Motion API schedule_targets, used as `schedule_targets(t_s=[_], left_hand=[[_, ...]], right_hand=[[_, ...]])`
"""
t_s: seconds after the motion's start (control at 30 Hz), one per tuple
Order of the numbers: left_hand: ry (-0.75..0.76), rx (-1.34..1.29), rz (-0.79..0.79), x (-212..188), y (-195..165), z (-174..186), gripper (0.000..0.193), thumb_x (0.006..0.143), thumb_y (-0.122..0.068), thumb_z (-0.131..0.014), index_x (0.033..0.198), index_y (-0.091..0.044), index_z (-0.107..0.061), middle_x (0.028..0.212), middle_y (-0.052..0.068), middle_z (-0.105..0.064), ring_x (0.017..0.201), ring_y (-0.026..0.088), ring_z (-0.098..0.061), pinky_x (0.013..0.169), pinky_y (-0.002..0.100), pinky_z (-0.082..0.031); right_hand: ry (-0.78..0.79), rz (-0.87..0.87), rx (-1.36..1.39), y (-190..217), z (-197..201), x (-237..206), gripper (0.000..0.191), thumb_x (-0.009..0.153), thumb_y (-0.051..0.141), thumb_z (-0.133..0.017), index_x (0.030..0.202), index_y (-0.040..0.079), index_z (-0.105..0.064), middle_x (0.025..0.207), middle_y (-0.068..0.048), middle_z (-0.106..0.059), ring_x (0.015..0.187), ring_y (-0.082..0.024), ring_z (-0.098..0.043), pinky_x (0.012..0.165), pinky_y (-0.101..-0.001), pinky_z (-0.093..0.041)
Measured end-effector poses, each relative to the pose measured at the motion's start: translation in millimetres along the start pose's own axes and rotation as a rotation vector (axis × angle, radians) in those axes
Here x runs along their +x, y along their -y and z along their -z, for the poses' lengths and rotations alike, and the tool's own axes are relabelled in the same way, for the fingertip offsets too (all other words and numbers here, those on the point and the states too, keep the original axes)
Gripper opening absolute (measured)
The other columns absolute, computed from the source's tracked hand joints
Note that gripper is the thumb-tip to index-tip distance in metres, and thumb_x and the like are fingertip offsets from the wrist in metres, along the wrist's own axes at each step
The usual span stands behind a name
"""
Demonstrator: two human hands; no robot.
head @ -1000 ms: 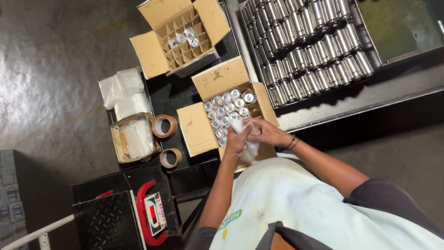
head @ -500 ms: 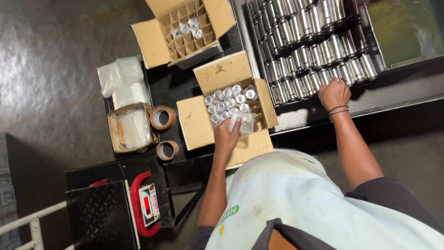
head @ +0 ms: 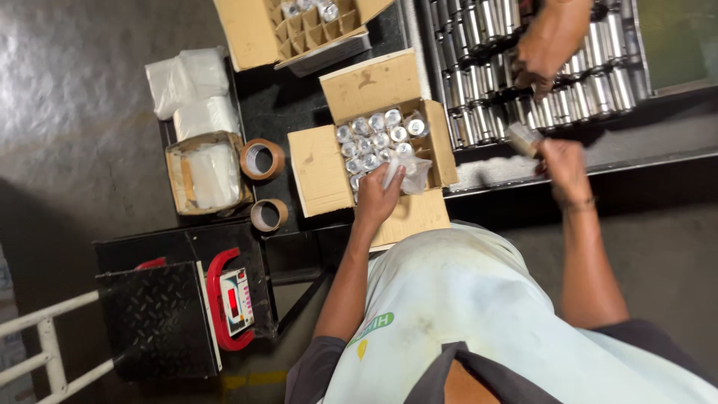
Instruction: The person wraps small cylindrical metal parts in plastic bags and places the bagged parts into a compartmentalized cardboard box. They close the box, seal it with tape, and carry sealed boxes to stack them nearby.
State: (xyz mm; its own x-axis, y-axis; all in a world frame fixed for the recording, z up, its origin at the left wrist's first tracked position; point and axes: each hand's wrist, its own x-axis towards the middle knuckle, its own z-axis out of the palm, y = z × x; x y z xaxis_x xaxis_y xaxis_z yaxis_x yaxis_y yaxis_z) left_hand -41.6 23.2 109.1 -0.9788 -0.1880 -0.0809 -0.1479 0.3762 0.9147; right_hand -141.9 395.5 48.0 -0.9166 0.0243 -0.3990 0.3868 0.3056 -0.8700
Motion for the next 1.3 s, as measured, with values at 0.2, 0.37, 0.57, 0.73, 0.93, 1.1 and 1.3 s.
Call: schedule_targets(t_s=[0.2,0.37,0.57,0.73,0.93,1.1,1.3], left_hand=[[0.099,0.049,0.053,1,10,-21,0.027,0.096,-0.022,-0.065,0.113,-0.003,-0.072,0.081,0.014,-0.076,0.065,0.019,-0.074,0.060,0.035,-0.060],[0.151,-0.252,-0.119,-4,31,-46,0.015,0.098,-0.010,-0.061,0.108,-0.006,-0.071,0.080,0.016,-0.074,0.067,0.021,-0.069,0.061,0.035,-0.054],[0.020,-1.107,0.386,-6,95,0,0.020,0.106,-0.023,-0.058,0.101,-0.003,-0.058,0.078,0.007,-0.062,0.060,0.013,-0.058,0.050,0.028,-0.044],[-0.239,-1.068,0.485,-31,136,-2,0.019,0.105,-0.019,-0.065,0.097,-0.004,-0.056,0.076,0.010,-0.060,0.056,0.014,-0.052,0.049,0.028,-0.043],[0.092,-1.031,0.541,-44,139,-2,0.024,0.098,-0.012,-0.059,0.116,0.003,-0.062,0.108,0.019,-0.072,0.093,0.025,-0.075,0.080,0.035,-0.063],[-0.133,-1.272,0.498,-31,121,-30,0.031,0.099,-0.007,-0.059,0.125,0.006,-0.051,0.122,0.025,-0.072,0.110,0.032,-0.076,0.099,0.042,-0.059],[0.090,-1.121,0.568,3,106,-30,0.037,0.099,-0.010,-0.072,0.131,0.000,-0.056,0.112,0.013,-0.071,0.082,0.014,-0.066,0.065,0.028,-0.049]], right_hand=[[0.412,0.422,-0.208,22,-105,-67,0.038,0.095,0.031,-0.058,0.111,-0.003,-0.069,0.082,-0.013,-0.067,0.065,-0.024,-0.062,0.060,-0.0360,-0.051],[0.422,0.635,-0.081,75,-149,-67,0.031,0.101,0.014,-0.063,0.129,-0.001,-0.063,0.113,-0.009,-0.067,0.105,-0.019,-0.065,0.091,-0.0345,-0.053],[0.556,0.283,0.112,61,-141,-92,0.044,0.097,0.024,-0.070,0.132,0.000,-0.061,0.116,-0.008,-0.069,0.107,-0.014,-0.065,0.094,-0.0296,-0.053],[0.347,0.541,-0.428,24,-184,-84,0.052,0.091,0.021,-0.080,0.133,-0.002,-0.061,0.127,-0.021,-0.067,0.116,-0.028,-0.065,0.097,-0.0346,-0.051],[0.761,0.395,-0.130,34,-197,-55,0.073,0.074,0.015,-0.077,0.137,-0.002,-0.043,0.131,-0.023,-0.057,0.113,-0.031,-0.063,0.086,-0.0395,-0.057],[0.424,0.600,-0.431,44,-200,-83,0.034,0.088,0.026,-0.076,0.111,0.004,-0.066,0.094,-0.015,-0.073,0.079,-0.024,-0.073,0.070,-0.0386,-0.058],[0.442,0.373,-0.121,54,-168,-29,0.028,0.110,0.031,-0.067,0.100,0.006,-0.073,0.083,-0.011,-0.066,0.074,-0.017,-0.057,0.066,-0.0329,-0.048]])
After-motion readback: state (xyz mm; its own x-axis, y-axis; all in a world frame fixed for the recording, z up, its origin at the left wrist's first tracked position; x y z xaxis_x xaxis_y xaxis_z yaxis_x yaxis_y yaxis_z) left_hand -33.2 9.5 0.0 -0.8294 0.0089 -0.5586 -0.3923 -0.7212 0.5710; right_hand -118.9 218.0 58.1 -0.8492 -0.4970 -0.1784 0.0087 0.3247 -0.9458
